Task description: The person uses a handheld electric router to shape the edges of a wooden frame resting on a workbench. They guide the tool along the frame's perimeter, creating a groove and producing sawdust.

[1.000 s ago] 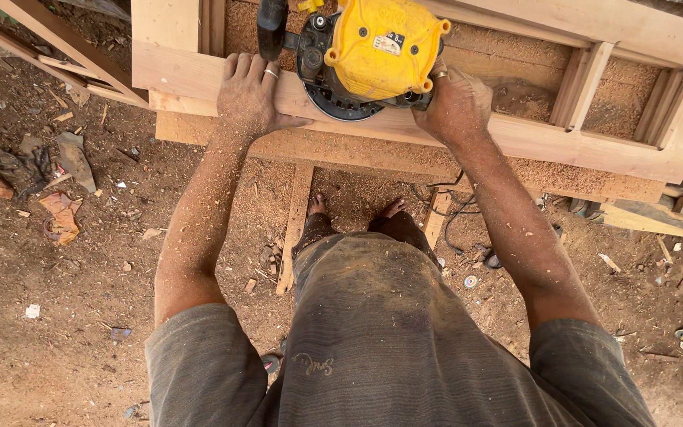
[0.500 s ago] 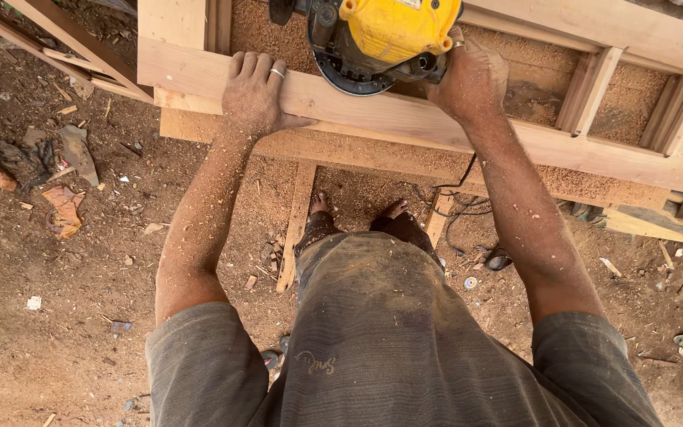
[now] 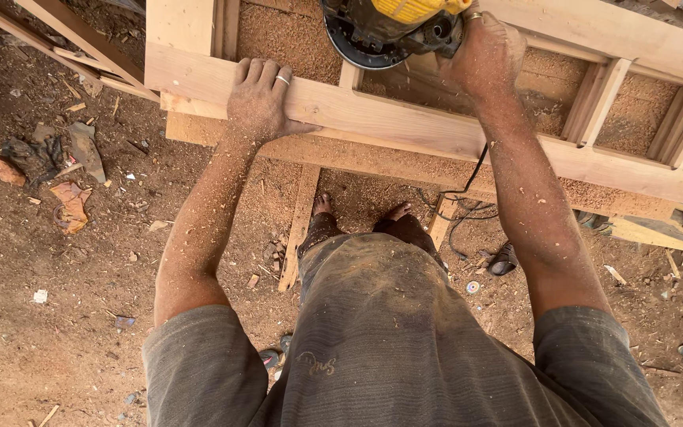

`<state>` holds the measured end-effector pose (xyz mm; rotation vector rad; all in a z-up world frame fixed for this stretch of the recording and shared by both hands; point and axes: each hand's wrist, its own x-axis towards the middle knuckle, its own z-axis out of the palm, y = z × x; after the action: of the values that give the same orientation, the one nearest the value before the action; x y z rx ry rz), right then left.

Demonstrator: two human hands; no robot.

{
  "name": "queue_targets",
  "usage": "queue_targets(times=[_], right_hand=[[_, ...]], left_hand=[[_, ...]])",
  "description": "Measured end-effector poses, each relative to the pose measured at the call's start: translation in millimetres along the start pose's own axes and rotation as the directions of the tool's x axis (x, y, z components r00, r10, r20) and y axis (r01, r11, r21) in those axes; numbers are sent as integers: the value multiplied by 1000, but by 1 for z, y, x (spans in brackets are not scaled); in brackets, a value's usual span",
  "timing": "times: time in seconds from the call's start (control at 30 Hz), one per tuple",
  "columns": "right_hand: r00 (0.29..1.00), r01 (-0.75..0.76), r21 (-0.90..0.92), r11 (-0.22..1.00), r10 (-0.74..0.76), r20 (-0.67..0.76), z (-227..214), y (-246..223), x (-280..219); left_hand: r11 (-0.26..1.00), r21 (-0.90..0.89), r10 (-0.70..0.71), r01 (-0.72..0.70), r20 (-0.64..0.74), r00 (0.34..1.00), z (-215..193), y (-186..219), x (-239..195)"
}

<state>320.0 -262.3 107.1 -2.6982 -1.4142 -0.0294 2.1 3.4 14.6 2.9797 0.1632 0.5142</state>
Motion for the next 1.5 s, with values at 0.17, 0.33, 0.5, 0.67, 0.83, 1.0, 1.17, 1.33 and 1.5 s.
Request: queue_targets(times=[0.17,0.33,0.5,0.67,0.83,1.0,1.17,1.33,1.5], right_hand=[[998,-67,44,997,68,-17,4,2,19],[991,-128,79,989,125,39,9,4,28],[972,-200,-38,979,203,120,15,8,30],[994,-48,38,998,52,-92,28,12,30],[985,-171,-47,984,172,22,27,10,32],[936,-290,-58,955,296,193,30,6,34],[987,-160,-1,987,160,27,30,4,33],[988,-151,-61,987,152,15,19,10,30],[991,-103,-48,994,98,-86,-3,17,15]], left_hand=[[1000,25,-6,6,4,1000,1,2,3],[999,39,-11,10,20,1000,0,0,1],[1000,-19,-20,21,45,999,1,2,3],[999,29,-19,18,28,999,-9,4,5],[909,-208,-309,361,245,919,-13,29,36],[750,-401,-590,526,-45,806,31,90,102],[771,-335,-598,542,-84,797,41,100,105],[847,-285,-494,449,-108,863,26,99,103],[861,-228,-467,455,1,884,20,109,107]])
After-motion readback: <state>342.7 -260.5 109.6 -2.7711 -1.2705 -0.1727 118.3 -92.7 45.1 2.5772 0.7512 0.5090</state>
